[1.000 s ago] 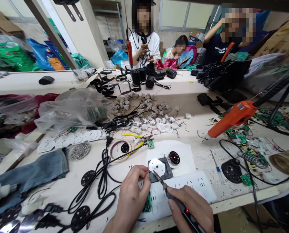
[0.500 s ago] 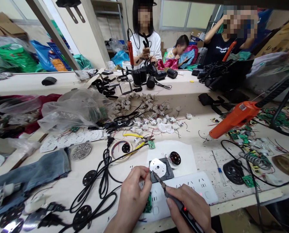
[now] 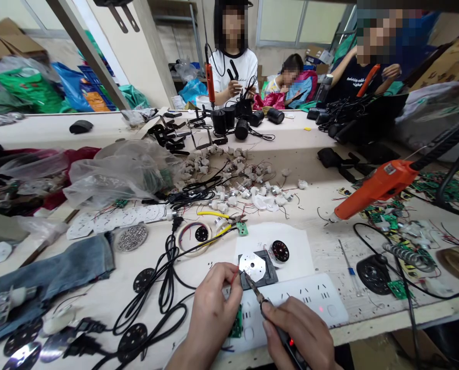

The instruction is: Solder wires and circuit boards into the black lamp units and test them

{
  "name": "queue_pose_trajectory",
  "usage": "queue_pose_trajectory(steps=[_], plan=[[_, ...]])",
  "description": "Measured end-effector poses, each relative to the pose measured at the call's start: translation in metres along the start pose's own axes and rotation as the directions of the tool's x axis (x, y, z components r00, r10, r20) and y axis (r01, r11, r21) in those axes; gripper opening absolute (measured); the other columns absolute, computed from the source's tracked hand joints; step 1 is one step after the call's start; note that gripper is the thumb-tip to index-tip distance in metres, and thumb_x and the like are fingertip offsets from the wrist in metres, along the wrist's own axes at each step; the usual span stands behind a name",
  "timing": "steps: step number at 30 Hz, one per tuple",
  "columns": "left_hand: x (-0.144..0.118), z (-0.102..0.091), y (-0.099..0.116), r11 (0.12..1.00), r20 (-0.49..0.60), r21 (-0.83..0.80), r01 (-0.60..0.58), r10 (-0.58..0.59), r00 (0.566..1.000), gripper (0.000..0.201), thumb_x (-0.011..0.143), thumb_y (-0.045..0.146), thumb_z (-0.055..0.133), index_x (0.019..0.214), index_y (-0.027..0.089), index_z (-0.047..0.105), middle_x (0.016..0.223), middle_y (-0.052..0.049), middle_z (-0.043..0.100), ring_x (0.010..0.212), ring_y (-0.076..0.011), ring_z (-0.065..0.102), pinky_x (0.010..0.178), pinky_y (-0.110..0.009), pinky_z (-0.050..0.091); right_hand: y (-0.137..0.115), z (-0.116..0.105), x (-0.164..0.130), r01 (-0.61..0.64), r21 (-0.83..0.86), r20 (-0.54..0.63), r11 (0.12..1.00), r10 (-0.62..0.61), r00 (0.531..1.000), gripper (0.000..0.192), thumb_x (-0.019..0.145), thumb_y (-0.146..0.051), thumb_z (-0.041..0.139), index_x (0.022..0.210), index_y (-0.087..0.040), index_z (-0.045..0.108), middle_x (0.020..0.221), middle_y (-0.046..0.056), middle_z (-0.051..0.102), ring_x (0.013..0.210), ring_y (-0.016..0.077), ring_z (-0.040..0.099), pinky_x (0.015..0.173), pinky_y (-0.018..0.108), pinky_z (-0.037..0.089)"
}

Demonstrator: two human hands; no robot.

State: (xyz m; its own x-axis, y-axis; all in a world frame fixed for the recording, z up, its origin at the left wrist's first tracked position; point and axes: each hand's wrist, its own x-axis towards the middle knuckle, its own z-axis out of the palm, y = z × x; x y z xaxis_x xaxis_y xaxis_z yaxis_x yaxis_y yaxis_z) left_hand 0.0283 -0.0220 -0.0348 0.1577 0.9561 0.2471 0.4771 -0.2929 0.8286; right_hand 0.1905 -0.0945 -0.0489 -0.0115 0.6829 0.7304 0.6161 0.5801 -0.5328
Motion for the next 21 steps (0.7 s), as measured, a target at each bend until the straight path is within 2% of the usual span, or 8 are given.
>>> queue_pose_trajectory(steps=[7, 16, 21], plan=[[0.0, 0.0, 0.0, 1.0, -0.001, 0.006, -0.014, 0.014, 1.0, 0.017, 0.085, 0.019, 0.051, 0.068, 0.022, 0.05, 0.081, -0.002, 0.07, 0.074, -0.0146, 0.068, 0.065, -0.023, 0.056, -0.012, -0.007, 0.009, -0.123, 0.013, -0.11, 0.992, 0.124, 0.986, 0.032, 0.085, -0.005, 0.058, 0.113, -0.017, 0.067, 0.07, 0.004, 0.06, 0.058, 0.0155, 0.053, 0.047, 0.027, 0.046], [-0.001, 0.0, -0.001, 1.0, 0.001, 0.002, -0.019, 0.019, 1.0, 0.018, 0.086, 0.018, 0.052, 0.068, 0.022, 0.049, 0.08, -0.002, 0.068, 0.073, -0.0135, 0.067, 0.063, -0.021, 0.055, -0.011, -0.013, 0.01, -0.154, 0.017, -0.153, 0.988, 0.155, 0.976, 0.028, 0.085, -0.004, 0.06, 0.109, -0.016, 0.069, 0.07, 0.004, 0.058, 0.056, 0.0149, 0.054, 0.046, 0.027, 0.043], [-0.002, -0.002, -0.001, 0.999, 0.002, 0.005, -0.038, 0.038, 0.999, 0.017, 0.092, 0.024, 0.053, 0.075, 0.021, 0.056, 0.083, -0.003, 0.066, 0.079, -0.0149, 0.066, 0.069, -0.023, 0.056, -0.01, -0.011, 0.008, -0.174, 0.04, -0.199, 0.984, 0.179, 0.964, 0.026, 0.086, -0.007, 0.06, 0.108, -0.017, 0.07, 0.067, 0.002, 0.057, 0.055, 0.0139, 0.051, 0.045, 0.026, 0.041]])
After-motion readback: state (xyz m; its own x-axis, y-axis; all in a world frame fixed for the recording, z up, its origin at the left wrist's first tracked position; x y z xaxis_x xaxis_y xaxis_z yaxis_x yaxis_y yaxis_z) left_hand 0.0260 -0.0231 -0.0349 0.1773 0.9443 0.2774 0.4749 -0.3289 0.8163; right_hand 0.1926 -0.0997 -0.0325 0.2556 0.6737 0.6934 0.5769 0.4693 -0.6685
